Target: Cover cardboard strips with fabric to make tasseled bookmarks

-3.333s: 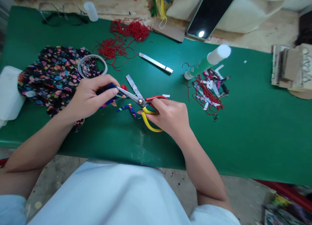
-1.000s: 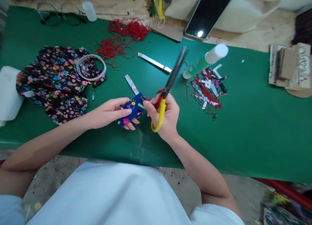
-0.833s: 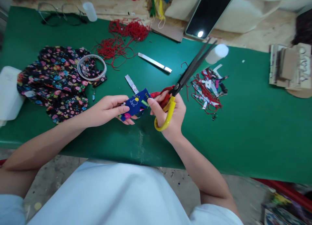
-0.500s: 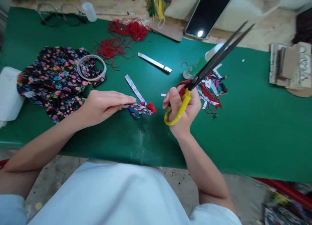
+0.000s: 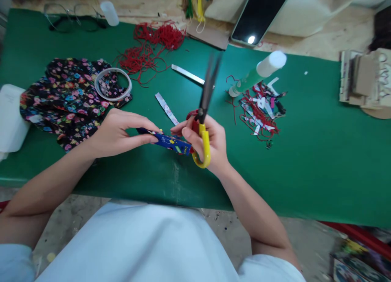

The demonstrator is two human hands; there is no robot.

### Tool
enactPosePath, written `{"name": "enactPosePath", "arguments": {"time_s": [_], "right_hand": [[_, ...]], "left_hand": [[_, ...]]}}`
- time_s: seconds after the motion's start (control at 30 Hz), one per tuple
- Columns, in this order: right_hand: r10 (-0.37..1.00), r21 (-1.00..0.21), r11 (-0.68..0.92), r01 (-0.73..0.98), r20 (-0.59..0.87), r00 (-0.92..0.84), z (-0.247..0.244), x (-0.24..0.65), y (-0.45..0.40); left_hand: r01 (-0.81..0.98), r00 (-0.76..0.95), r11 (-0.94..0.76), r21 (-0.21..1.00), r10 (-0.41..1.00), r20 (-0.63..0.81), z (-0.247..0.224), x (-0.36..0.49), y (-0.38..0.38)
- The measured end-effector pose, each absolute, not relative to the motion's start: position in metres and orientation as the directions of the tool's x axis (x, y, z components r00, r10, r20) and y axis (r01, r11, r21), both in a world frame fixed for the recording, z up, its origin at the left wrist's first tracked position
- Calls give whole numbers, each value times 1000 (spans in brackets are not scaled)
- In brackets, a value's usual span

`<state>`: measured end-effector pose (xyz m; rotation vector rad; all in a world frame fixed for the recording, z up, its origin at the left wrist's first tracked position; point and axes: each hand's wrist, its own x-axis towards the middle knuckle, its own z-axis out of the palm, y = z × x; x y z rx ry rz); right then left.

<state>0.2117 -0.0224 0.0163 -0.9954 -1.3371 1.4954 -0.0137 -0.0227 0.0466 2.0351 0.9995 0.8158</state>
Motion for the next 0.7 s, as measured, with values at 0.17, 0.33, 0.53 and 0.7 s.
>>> {"name": "enactPosePath", "arguments": {"time_s": [0.17, 0.33, 0.53, 0.7], "right_hand": [[968, -992, 43, -122, 71, -239, 13, 216, -25], [983, -989, 138, 51, 131, -127, 18, 210, -26], [973, -966, 231, 115, 228, -42, 20, 205, -29], [985, -991, 131, -6, 131, -114, 12, 208, -31]], "left_hand": [[392, 446, -332, 858, 884, 138, 49, -15, -23], [372, 412, -248, 894, 907, 80, 49, -14, -25], [294, 325, -86, 952, 946, -15, 46, -9, -27], [274, 336, -145, 951, 941, 46, 48, -10, -26]]}}
